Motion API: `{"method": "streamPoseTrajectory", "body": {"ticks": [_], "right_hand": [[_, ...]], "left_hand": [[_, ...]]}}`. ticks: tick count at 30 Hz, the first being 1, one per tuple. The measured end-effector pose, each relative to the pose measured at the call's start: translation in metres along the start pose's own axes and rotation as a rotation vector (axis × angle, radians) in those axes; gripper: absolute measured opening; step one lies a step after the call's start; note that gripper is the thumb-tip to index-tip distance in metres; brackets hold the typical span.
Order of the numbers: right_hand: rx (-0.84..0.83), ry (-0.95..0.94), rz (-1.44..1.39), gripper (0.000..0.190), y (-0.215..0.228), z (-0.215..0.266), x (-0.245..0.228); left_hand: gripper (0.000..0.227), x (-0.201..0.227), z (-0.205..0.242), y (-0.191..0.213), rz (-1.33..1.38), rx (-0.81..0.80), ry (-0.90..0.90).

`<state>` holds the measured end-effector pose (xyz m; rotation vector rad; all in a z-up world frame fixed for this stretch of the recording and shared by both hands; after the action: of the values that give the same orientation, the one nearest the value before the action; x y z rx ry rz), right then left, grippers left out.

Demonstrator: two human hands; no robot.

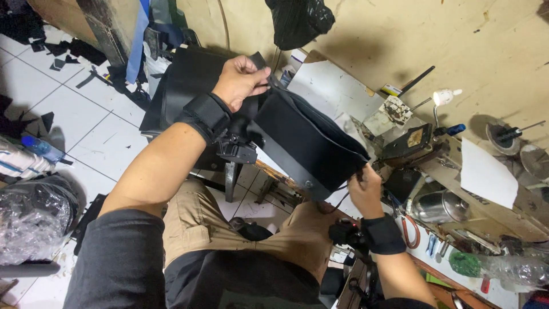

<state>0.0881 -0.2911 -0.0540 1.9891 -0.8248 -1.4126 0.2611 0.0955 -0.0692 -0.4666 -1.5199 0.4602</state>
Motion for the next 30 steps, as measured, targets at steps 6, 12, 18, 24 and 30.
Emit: {"method": "streamPoseTrajectory", "body": {"ticks": [6,12,18,24,30], "right_hand": [[-0.068,-0.010,-0.182,0.027,0.006,-0.009,0.040],[-0.145,-0.041,-0.094,0.030,0.038,-0.032,-0.008],[-0.223,0.176,0.604,0.055,0.072,-0.064,-0.080],[-0.237,0.592,0.725,0.034,0.037,-0.106,-0.231],[-0.291,0.886,0.741,0.031,-0.046,-0.146,-0.284]], "left_hand": [[0.021,-0.005,0.000,-0.029,0.103,-0.024,0.032],[0.018,-0.032,-0.015,-0.042,0.173,0.025,0.079],[0.017,-0.053,-0.029,-0.050,0.278,0.028,0.106],[0.022,-0.059,-0.038,-0.050,0.318,0.074,0.116],[0.023,-0.053,-0.039,-0.053,0.341,0.025,0.191]]}}
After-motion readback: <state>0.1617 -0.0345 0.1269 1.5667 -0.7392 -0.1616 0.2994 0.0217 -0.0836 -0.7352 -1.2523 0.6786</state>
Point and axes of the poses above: each hand's wrist, its own z-axis away from the middle knuckle, its own y-axis out of the back of the hand, x = y × z, the point moved 10 cm from there along -z, towards the middle knuckle, and after that the axes turned 10 degrees about z, right-handed, at the moved point
